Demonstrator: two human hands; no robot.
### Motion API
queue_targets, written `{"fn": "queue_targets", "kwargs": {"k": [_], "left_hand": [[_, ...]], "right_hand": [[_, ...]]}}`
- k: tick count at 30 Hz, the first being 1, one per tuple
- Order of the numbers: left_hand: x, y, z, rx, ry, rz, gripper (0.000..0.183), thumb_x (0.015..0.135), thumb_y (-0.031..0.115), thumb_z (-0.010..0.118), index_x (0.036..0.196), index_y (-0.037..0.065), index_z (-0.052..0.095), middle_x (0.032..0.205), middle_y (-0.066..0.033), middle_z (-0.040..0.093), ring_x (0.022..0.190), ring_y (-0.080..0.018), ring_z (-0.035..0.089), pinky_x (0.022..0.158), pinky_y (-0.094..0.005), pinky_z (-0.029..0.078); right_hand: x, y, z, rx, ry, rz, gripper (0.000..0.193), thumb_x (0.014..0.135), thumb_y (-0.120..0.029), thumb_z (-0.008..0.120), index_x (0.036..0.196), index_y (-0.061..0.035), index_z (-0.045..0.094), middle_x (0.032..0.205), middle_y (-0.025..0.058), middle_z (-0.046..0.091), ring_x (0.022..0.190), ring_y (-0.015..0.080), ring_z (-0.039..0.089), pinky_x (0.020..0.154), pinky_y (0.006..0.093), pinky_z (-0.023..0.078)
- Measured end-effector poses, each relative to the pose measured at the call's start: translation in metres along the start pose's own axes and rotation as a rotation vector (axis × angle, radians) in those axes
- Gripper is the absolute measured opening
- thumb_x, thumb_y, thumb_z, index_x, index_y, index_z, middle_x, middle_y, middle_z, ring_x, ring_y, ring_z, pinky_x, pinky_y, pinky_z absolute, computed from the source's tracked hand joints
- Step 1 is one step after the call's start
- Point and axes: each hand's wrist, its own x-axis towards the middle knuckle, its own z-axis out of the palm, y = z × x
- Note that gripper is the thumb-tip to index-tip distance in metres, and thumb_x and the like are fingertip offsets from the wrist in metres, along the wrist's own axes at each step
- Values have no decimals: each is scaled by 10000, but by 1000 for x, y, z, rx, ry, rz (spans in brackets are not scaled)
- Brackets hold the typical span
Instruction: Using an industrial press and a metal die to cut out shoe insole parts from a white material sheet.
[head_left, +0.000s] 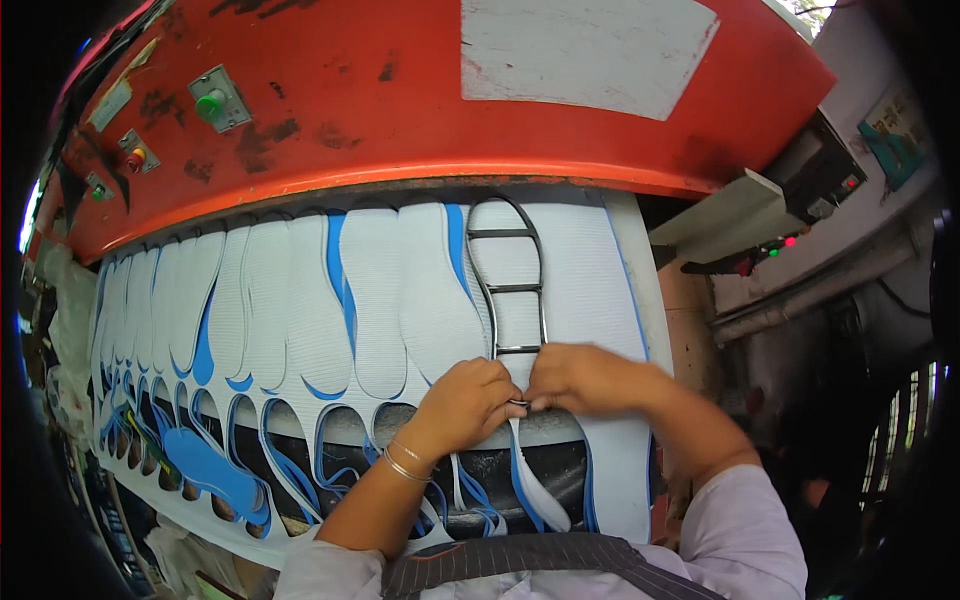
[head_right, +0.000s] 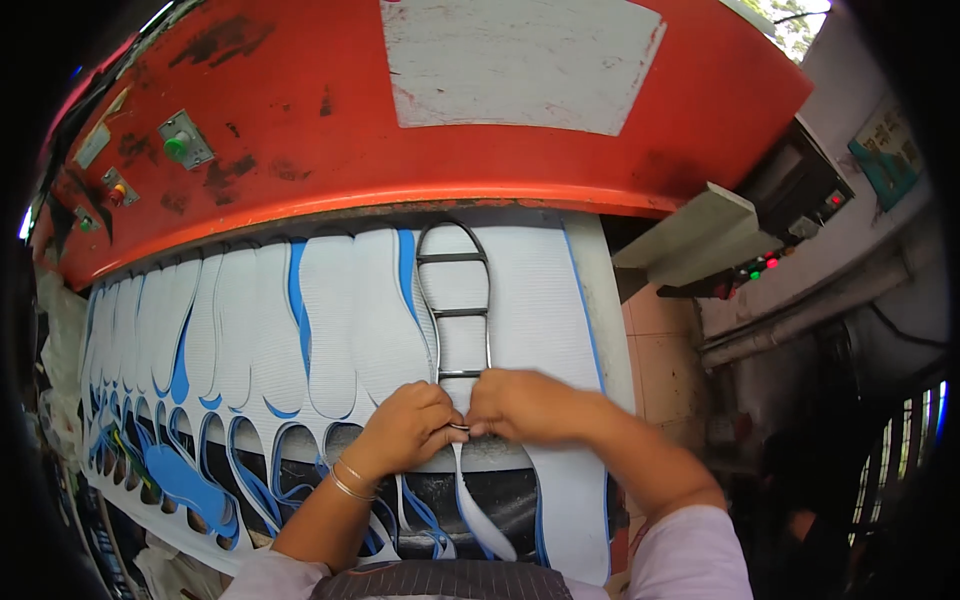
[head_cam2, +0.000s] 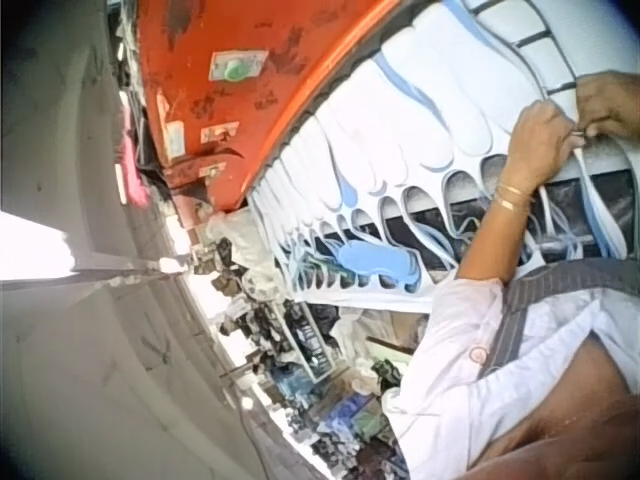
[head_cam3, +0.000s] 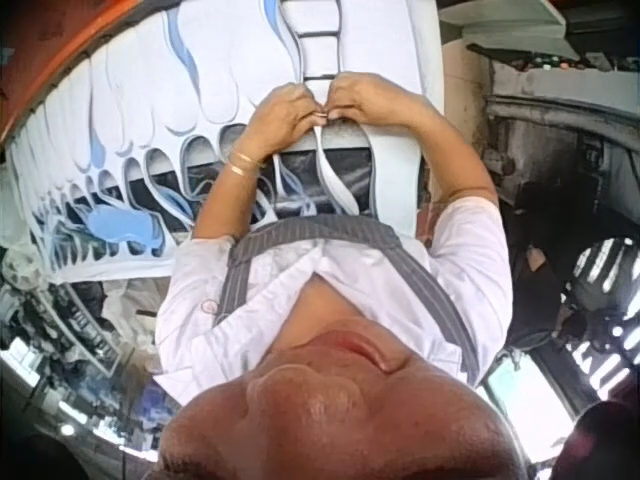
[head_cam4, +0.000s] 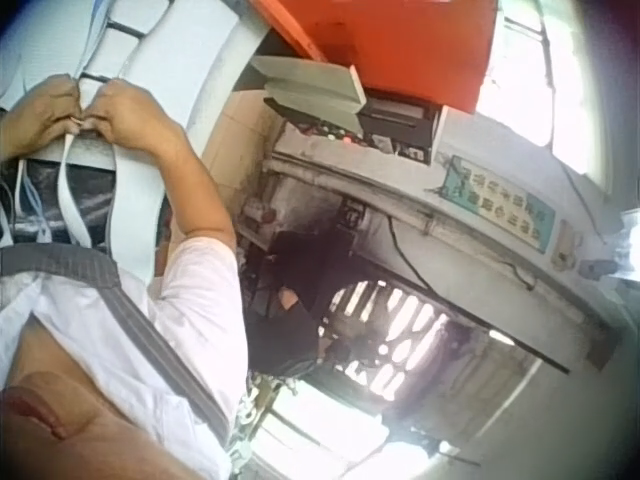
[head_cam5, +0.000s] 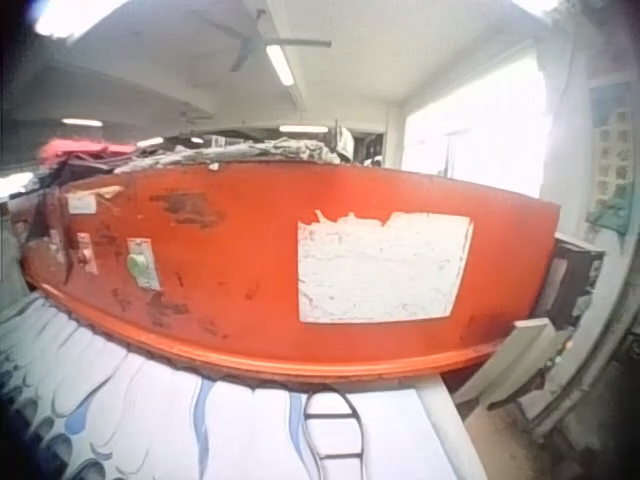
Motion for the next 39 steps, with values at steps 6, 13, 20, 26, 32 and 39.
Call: {"fn": "queue_targets", "kwargs": {"k": [6,13,20,26,32,39], "left_hand": [[7,14,-2,48,45,-105,143,719,181,784,764,92,682,811,-26,574,792,-241,543,719,-346,443],[19,28,-5,11,331,-37,113,712,103,774,751,70,673,850,-56,582,824,-247,491,748,-354,406],[12,20,19,99,405,-262,842,728,421,802,1336,-46,454,1175,-206,605,1258,-406,484,1055,-455,376],[15,22,27,541,114,-234,845,775,581,680,1264,-90,519,1191,-259,616,1183,-376,566,989,-433,428],[78,36,-2,586,-304,-456,435,809,481,668,841,47,649,808,-166,682,738,-317,664,815,-417,463],[100,-65,35,730,122,-341,452,877,278,520,1316,197,588,1416,-145,494,1364,-343,389,1138,-485,264]], "right_hand": [[81,37,-39,-742,17,-77,489,689,-87,741,1165,-164,657,1339,111,516,1278,263,464,1006,391,411],[116,44,-64,-646,-181,-196,565,512,-192,857,1034,-120,653,1219,119,533,1184,302,491,1000,421,427],[86,79,-46,-693,61,-565,144,718,-150,706,819,-80,630,948,53,639,1051,258,615,770,370,566],[40,16,-101,-451,537,-527,215,703,-82,715,913,-61,672,1007,100,677,1045,290,646,1001,470,447],[-11,-42,-121,-229,865,329,292,868,-215,707,995,2,559,767,172,652,709,299,688,604,371,518],[-20,53,-36,-323,278,974,425,848,-255,640,1113,72,582,1016,296,655,978,426,637,877,456,487]]}}
